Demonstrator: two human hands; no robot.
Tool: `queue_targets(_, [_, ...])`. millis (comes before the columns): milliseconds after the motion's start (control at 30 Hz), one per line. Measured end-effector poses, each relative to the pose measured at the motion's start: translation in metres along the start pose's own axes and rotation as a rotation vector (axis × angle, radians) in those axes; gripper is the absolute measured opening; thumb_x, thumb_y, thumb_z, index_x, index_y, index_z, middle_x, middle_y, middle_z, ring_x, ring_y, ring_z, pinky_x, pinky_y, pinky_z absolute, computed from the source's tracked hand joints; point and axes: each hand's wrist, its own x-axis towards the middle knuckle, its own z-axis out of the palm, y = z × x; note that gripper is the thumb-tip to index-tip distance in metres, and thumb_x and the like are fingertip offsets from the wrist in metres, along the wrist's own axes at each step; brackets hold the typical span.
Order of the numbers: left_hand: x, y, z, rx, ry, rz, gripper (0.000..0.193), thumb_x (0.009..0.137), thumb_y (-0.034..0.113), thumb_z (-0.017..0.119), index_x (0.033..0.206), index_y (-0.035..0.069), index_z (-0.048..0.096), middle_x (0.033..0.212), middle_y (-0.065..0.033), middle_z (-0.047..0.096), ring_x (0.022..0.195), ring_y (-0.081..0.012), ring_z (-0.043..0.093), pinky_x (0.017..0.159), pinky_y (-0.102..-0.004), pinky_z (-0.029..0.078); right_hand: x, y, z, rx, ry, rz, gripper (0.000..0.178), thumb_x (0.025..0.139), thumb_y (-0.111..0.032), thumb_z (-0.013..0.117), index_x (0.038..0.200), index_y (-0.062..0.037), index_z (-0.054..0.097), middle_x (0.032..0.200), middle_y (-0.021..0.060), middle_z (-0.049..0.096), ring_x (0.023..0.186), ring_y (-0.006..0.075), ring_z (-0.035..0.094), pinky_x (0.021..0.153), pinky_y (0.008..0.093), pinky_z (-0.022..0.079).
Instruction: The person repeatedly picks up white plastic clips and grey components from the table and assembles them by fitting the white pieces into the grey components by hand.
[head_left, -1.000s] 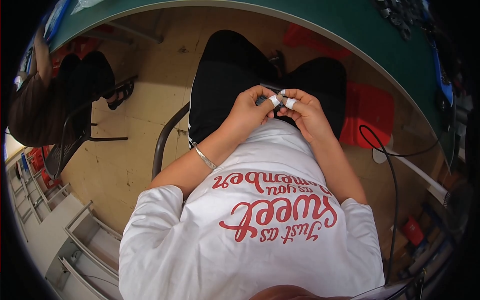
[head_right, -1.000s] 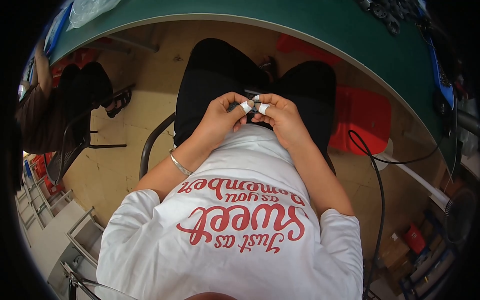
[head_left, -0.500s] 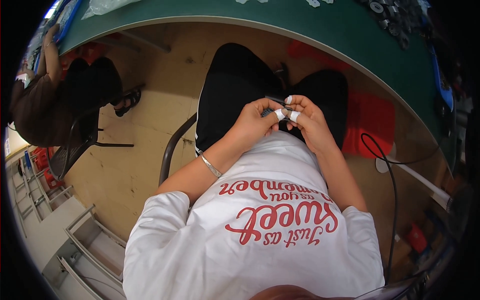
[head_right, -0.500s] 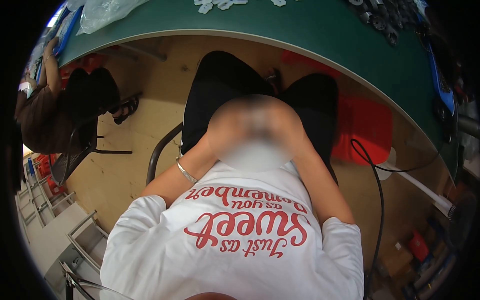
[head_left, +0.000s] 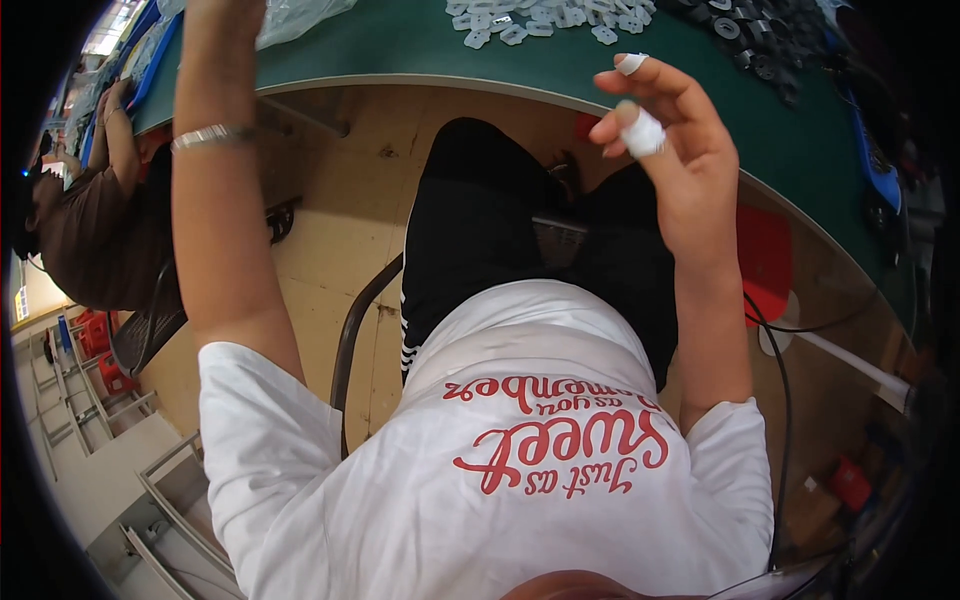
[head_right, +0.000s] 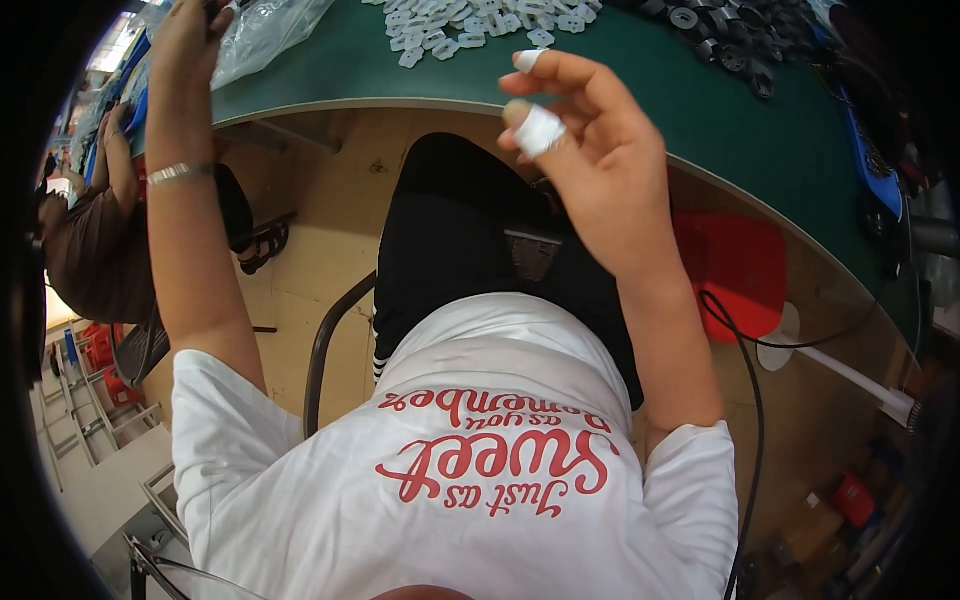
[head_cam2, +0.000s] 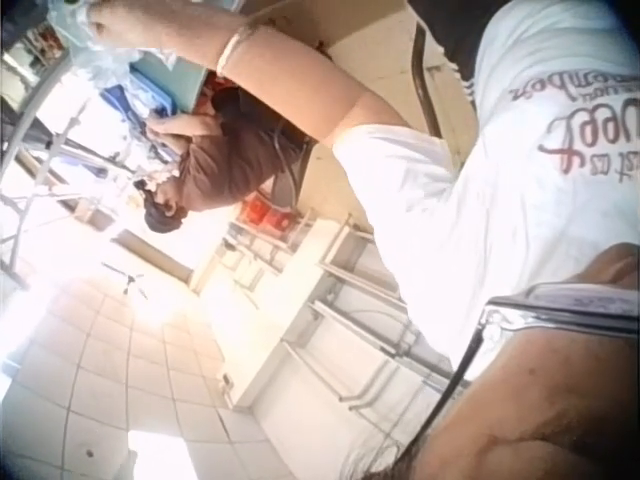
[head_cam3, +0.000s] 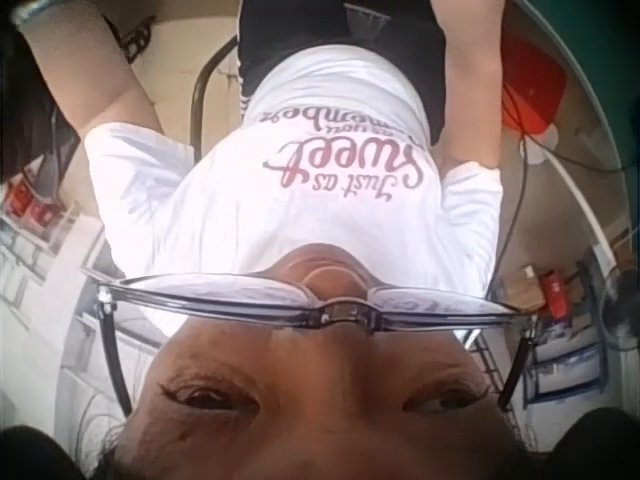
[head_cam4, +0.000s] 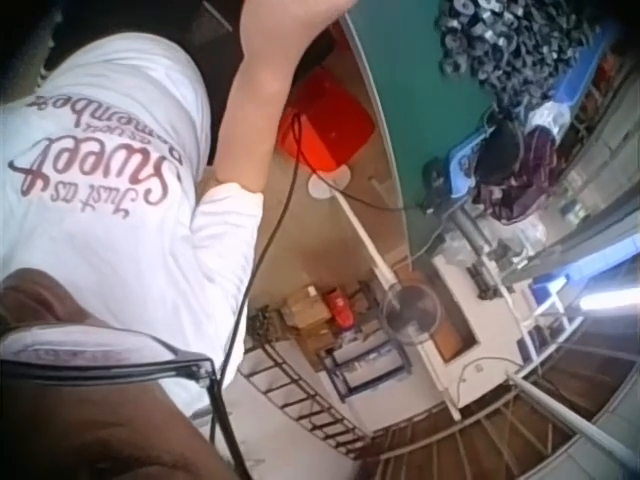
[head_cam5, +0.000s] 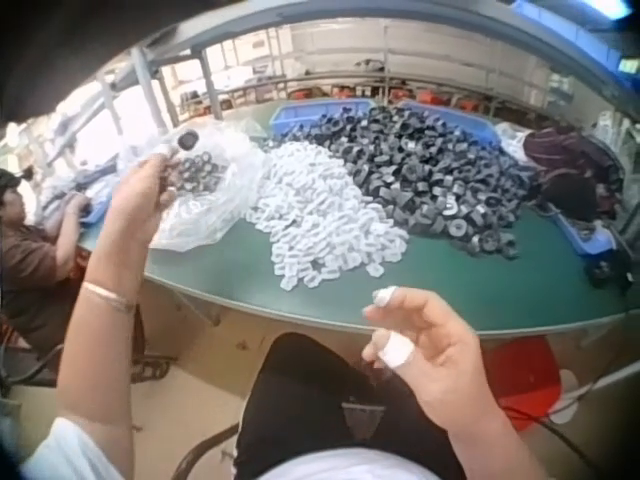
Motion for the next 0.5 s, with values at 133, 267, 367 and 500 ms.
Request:
queue_targets(133, [-0.009, -0.010, 0.019, 0.425, 0.281, 0.158, 0.021, 0.092, 0.007, 0.048, 0.108, -0.005, 0.055, 0.079, -0.0042, 0.056, 0.062, -0.0084, 0.048, 0.048, -0.0177, 0.034, 0.035, 0.017, -0.021, -0.517, 0.260, -0.123, 0.019, 0.086, -0.006, 0.064, 0.104, -0.0005, 0.063, 0.092, 0.0042, 0.064, 0.075, 0.0083, 0.060, 0.066, 0.0231, 0.049])
queue_targets(267, [-0.085, -0.092, 0.066, 0.485, -0.233, -0.141, 0.039, 0.088, 0.012, 0.058, 0.124, -0.003, 0.054, 0.087, -0.0059, 0.062, 0.059, -0.0020, 0.047, 0.046, -0.0126, 0.031, 0.057, 0.013, -0.019, -1.135, 0.245, -0.016, 0.015, 0.087, -0.007, 0.064, 0.101, -0.0007, 0.064, 0.088, 0.0023, 0.064, 0.076, 0.0072, 0.059, 0.067, 0.0219, 0.047])
queue_targets(367, [-0.145, -0.151, 0.096, 0.136, -0.194, -0.503, 0.036, 0.087, 0.002, 0.056, 0.121, -0.007, 0.049, 0.105, -0.0140, 0.061, 0.075, -0.0145, 0.065, 0.049, -0.0183, 0.043, 0.063, 0.029, -0.022, -1.315, 0.232, -0.050, 0.014, 0.082, -0.005, 0.065, 0.095, -0.0011, 0.061, 0.081, 0.0071, 0.062, 0.072, 0.0164, 0.059, 0.066, 0.0272, 0.047])
queue_targets(500, [-0.180, -0.208, 0.094, 0.045, -0.017, -0.721, 0.025, 0.090, 0.003, 0.054, 0.114, -0.004, 0.057, 0.103, -0.0144, 0.064, 0.084, -0.0177, 0.068, 0.060, -0.0209, 0.054, 0.061, 0.017, -0.020, -0.993, 0.293, -0.067, 0.013, 0.076, -0.005, 0.066, 0.085, -0.0010, 0.057, 0.073, 0.0172, 0.060, 0.069, 0.0324, 0.061, 0.063, 0.0379, 0.048])
